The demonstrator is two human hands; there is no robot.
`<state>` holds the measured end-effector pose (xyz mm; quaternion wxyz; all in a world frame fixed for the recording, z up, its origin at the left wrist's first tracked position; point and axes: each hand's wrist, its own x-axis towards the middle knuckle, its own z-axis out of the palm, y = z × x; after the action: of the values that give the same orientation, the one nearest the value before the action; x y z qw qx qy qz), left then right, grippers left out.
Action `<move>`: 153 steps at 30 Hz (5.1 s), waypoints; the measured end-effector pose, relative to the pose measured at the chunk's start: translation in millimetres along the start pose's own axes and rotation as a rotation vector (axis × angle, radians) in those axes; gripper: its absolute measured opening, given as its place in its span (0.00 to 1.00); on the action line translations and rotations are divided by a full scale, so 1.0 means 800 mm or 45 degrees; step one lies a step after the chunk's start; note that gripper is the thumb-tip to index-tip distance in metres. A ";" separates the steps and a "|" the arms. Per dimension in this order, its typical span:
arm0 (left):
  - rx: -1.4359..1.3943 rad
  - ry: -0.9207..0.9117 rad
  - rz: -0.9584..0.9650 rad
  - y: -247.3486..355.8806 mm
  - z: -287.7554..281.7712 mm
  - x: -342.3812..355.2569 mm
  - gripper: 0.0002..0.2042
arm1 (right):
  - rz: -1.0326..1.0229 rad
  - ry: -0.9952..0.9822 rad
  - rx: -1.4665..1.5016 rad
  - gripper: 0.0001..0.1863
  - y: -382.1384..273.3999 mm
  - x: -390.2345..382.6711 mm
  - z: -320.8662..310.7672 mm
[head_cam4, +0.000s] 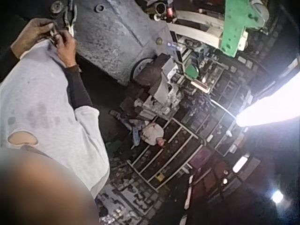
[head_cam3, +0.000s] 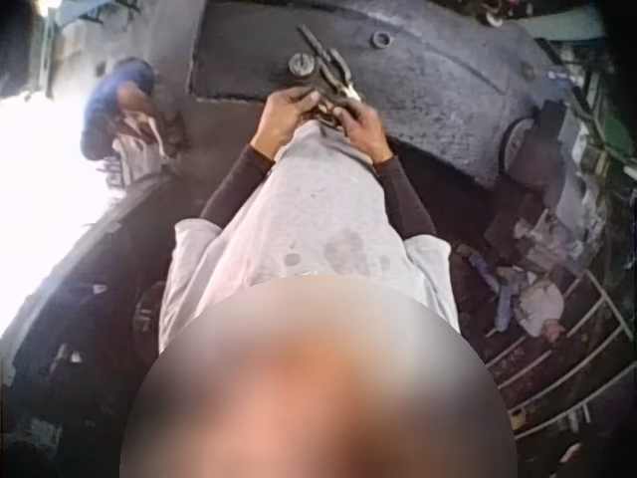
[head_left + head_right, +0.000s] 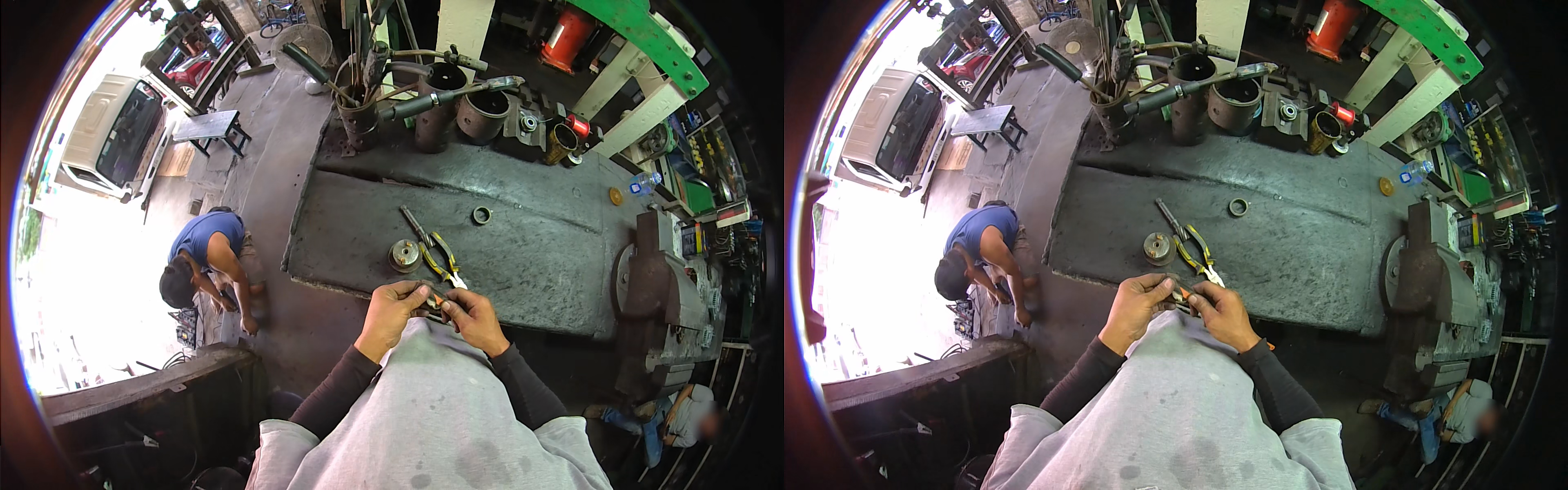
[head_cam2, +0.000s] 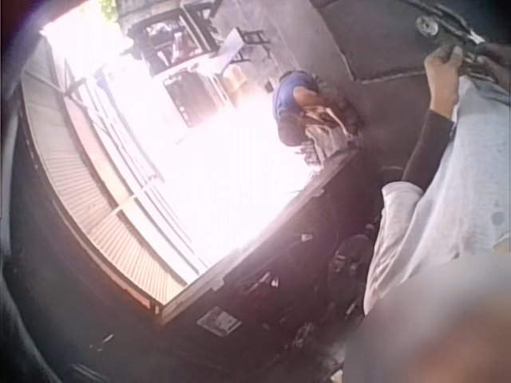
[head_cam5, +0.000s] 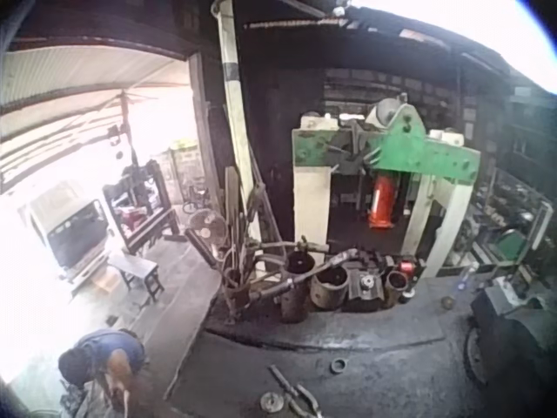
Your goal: The person uses pliers and a hammer to adjust and tap a small cylindrical metal part on a workbench. They repeatedly reposition the part, use the pliers to grip and rotate it, and strike it with the hammer while holding it steady.
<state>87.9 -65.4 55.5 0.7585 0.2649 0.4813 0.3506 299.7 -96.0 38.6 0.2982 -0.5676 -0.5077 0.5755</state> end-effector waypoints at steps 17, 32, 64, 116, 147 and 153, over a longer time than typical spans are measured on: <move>0.207 0.289 0.217 -0.001 0.030 0.010 0.10 | -0.525 0.433 -0.607 0.12 -0.031 0.013 0.019; 0.067 0.254 0.184 -0.006 0.024 0.017 0.10 | -0.648 0.281 -0.758 0.12 -0.028 0.002 0.004; -0.052 0.213 0.112 -0.019 0.023 0.039 0.11 | -0.987 0.401 -0.900 0.19 -0.011 0.017 0.000; 0.603 0.067 0.753 0.014 0.031 0.001 0.09 | -0.726 0.453 -0.621 0.19 -0.044 -0.020 -0.020; 0.007 -0.107 0.330 0.060 0.057 0.016 0.11 | 0.142 0.079 0.411 0.15 -0.092 -0.018 -0.042; -0.002 -0.101 0.336 0.056 0.052 0.019 0.10 | -0.045 0.158 0.403 0.21 -0.092 -0.017 -0.035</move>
<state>118.1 -28.9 96.8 0.7245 0.3389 0.4116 0.4369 311.5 -78.8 115.7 0.4247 -0.5390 -0.4014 0.6067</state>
